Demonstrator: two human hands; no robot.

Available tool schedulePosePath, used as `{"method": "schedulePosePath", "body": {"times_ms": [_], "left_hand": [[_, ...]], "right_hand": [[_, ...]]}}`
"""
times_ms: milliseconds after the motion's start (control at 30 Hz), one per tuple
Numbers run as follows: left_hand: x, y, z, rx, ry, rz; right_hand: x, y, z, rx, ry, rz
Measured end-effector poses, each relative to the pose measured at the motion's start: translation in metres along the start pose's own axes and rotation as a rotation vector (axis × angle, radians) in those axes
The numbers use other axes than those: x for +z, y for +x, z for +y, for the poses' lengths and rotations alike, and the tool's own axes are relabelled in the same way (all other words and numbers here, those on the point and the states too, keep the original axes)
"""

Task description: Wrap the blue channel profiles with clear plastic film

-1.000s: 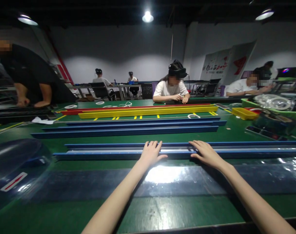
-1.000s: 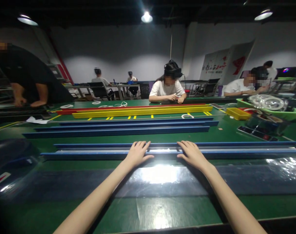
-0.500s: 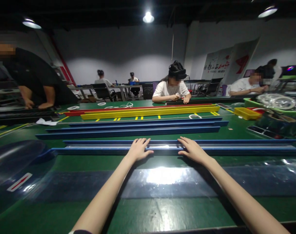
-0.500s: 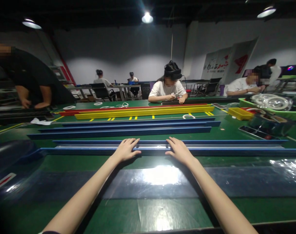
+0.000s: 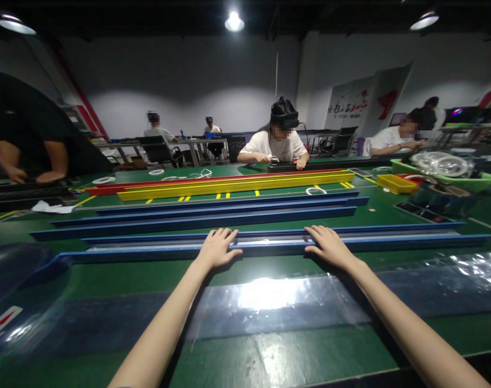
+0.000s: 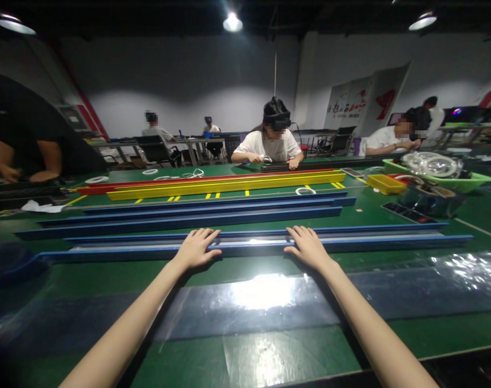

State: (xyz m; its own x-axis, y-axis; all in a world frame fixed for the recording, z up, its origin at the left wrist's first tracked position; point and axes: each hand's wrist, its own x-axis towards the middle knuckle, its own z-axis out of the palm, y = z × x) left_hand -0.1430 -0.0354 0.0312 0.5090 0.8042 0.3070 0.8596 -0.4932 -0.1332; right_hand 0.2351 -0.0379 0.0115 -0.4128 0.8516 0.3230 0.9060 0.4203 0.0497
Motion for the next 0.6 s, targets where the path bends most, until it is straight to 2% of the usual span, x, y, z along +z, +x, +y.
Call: {"method": "schedulePosePath", "body": {"times_ms": [100, 267, 600], "left_hand": [[0.000, -0.002, -0.007, -0.006, 0.006, 0.015], [-0.002, -0.013, -0.029, -0.101, 0.013, -0.017], [-0.007, -0.036, -0.072, -0.262, 0.013, -0.174]], "right_hand": [[0.000, 0.006, -0.009, -0.011, -0.027, -0.012], [0.001, 0.022, -0.034, -0.004, -0.027, -0.022], [0.005, 0.055, -0.078, -0.045, 0.062, -0.021]]}}
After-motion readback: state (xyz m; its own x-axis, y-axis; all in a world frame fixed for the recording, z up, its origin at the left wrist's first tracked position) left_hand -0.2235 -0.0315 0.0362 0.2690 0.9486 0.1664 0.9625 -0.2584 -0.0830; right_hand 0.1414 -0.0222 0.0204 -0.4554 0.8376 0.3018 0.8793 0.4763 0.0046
